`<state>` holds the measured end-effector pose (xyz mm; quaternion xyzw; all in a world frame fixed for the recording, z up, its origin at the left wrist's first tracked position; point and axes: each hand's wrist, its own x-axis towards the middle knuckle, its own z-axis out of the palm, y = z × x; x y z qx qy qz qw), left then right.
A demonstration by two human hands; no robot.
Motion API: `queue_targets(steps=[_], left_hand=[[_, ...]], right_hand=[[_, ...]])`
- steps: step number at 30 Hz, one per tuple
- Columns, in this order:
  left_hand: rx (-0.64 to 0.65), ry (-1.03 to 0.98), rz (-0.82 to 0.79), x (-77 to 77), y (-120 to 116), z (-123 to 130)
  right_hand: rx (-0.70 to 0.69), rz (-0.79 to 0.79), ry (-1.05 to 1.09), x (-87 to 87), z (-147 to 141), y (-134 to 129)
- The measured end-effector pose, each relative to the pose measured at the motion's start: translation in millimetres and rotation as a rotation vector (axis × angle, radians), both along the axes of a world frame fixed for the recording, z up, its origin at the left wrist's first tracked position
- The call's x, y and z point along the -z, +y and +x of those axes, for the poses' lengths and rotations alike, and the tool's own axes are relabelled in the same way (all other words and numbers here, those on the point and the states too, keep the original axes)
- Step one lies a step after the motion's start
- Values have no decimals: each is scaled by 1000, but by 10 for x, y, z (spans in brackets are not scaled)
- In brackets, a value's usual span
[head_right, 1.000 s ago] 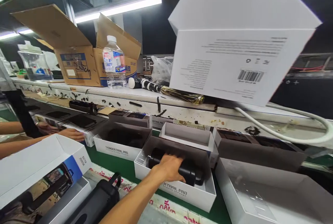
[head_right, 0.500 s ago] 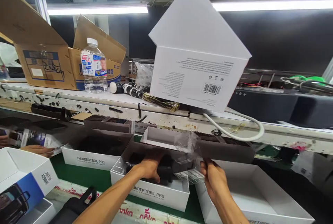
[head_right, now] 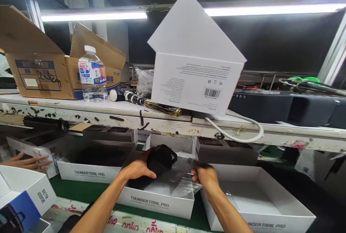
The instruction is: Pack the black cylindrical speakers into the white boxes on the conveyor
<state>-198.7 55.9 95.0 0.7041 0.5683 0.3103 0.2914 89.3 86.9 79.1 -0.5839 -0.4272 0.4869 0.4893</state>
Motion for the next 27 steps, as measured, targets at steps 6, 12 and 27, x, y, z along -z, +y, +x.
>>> queue_targets(steps=[6,12,27], left_hand=[[59,346,-127,-10,56,190],[6,534,-303,195,209,382],[-503,238,524,1174,-577,937]], right_hand=[[-192,-169,-219,16,-156,-20],[-268,96,-734,-87,-71,-153],[-473,537,-864,-13,-582,712]])
